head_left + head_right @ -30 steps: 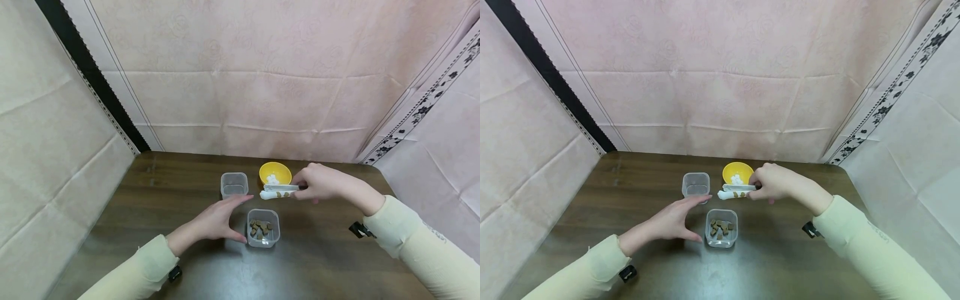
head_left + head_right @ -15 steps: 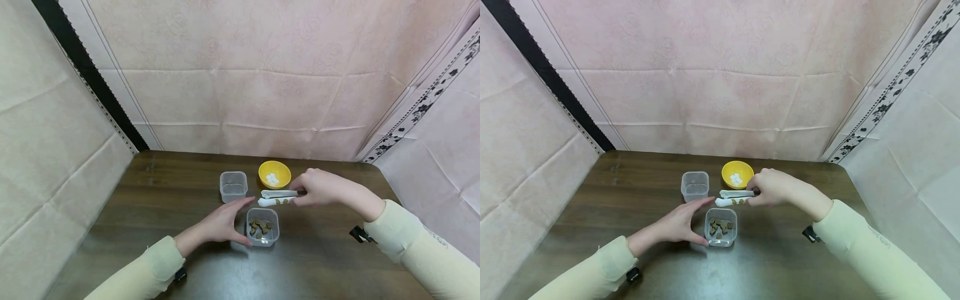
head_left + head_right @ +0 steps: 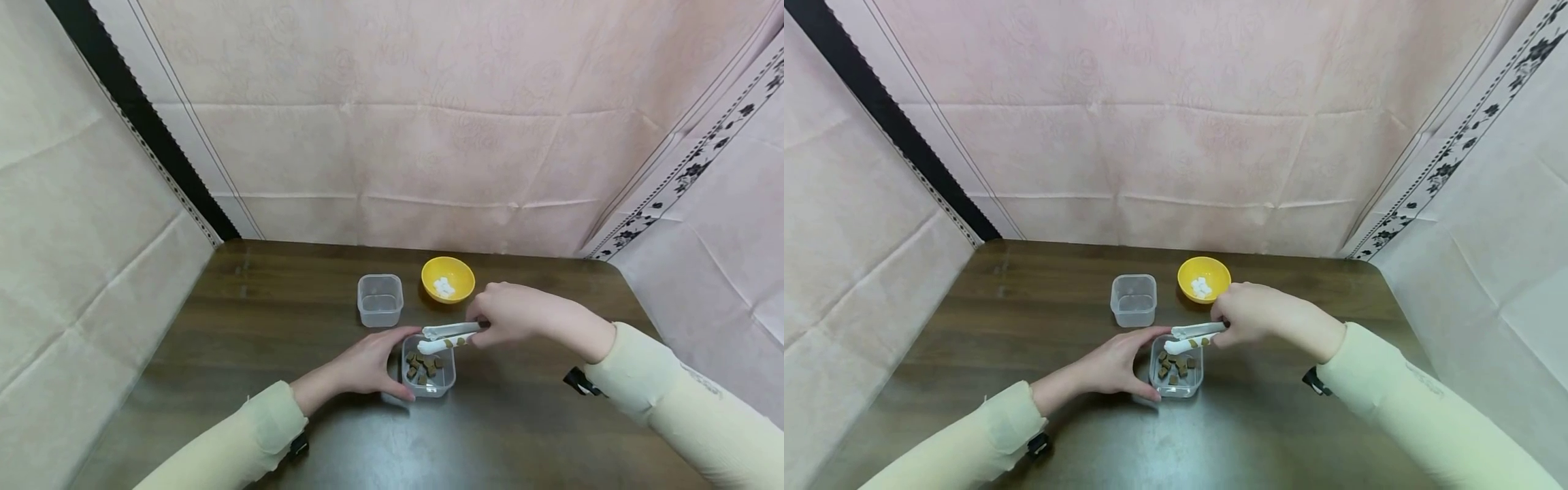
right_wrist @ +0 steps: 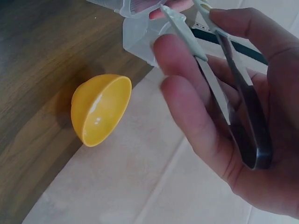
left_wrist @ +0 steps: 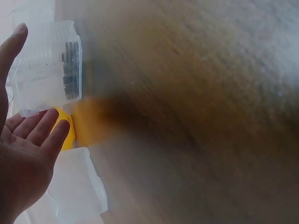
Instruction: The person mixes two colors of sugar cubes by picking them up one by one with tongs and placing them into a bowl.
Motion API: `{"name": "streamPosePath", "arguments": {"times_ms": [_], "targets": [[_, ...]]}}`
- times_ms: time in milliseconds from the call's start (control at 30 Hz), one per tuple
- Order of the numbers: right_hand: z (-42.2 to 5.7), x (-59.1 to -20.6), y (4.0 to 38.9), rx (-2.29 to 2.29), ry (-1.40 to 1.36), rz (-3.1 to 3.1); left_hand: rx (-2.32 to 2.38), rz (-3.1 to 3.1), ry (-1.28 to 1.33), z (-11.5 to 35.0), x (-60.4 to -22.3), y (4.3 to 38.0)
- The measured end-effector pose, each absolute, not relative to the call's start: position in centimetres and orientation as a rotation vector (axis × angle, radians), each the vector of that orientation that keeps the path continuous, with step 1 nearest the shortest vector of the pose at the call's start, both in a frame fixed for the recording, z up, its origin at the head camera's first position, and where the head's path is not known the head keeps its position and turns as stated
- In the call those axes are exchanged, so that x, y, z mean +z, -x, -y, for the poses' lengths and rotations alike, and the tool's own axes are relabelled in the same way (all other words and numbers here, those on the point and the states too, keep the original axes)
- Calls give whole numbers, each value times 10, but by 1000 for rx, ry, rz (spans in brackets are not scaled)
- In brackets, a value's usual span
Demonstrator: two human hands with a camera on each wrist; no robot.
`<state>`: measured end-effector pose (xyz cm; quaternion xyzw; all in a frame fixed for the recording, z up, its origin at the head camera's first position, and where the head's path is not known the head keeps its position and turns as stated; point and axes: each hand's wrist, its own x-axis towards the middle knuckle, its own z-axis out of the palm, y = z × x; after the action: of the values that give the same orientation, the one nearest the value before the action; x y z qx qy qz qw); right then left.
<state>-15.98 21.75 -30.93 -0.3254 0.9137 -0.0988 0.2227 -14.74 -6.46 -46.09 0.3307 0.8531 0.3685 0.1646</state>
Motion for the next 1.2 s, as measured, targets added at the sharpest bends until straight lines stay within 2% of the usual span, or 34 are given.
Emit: {"name": "streamPosePath", "arguments": {"times_ms": [1200], "targets": [[-171,-332,156,265,932,-2599,1118,-2397,-926,63,-469,153]]}}
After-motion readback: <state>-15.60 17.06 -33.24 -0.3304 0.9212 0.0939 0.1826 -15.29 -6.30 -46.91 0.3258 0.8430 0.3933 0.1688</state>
